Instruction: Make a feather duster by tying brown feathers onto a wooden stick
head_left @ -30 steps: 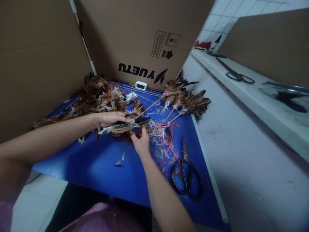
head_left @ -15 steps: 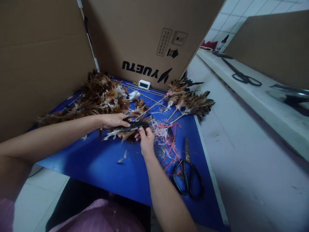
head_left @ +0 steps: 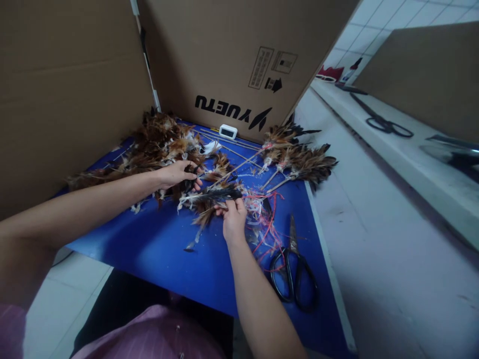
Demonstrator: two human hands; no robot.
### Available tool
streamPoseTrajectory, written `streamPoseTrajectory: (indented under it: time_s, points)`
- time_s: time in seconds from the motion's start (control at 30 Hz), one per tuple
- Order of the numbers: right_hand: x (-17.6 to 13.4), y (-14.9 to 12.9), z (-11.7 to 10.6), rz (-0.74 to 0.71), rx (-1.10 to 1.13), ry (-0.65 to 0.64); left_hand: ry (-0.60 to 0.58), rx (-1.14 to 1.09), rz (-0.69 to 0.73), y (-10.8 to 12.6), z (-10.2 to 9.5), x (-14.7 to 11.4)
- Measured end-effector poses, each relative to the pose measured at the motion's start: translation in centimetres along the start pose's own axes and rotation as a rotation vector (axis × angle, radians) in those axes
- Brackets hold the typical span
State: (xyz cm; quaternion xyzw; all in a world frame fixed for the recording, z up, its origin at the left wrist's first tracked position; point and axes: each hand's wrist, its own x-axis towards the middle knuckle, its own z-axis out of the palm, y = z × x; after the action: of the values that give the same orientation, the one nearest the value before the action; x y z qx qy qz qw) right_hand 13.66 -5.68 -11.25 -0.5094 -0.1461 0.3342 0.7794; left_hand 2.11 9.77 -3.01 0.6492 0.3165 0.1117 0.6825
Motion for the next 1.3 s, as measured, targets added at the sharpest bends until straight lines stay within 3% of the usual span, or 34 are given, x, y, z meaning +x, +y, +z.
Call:
streamPoseTrajectory:
  time_s: [0.23, 0.37, 0.43, 0.6, 0.7, 0.8, 1.07, 1.3]
  points:
    - [-0.3, -0.7, 0.2, 0.009, 0.053, 0.021, 0.153, 0.178, 0.274, 0.0, -1.2, 1.3]
    - [-0.4, -1.1, 0.1, 0.001, 0.093, 0.006, 0.318, 0.642, 0.539, 0.4, -1.2, 0.5]
    - [-0.4, -1.2, 0.1, -0.004, 0.11, -0.005, 0.301, 0.863, 0.603, 0.4, -0.4, -0.6]
    - [-0.2, -1.3, -0.2, 0.015, 0.164, 0.001, -0.065, 1.027, 0.478, -1.2, 1.9, -2.5]
    - [-0.2, -1.6, -0.4, 0.03, 0.21, 0.028, -0.149, 1.084, 0.453, -2.3, 2.1, -2.6]
    - [-0.4, -2.0, -0.5, 0.023, 0.239, 0.011, -0.146, 1.063, 0.46, -2.6, 1.8, -2.7]
    - [-1.4, -1.3, 0.1, 0.079, 0.076, -0.216, -0.145, 1.036, 0.488, -2.7, 2.7, -3.6]
    - [-0.3, -1.2, -0.6, 0.019, 0.1, -0.059, -0.06, 1.067, 0.515, -4.1, 1.9, -3.2]
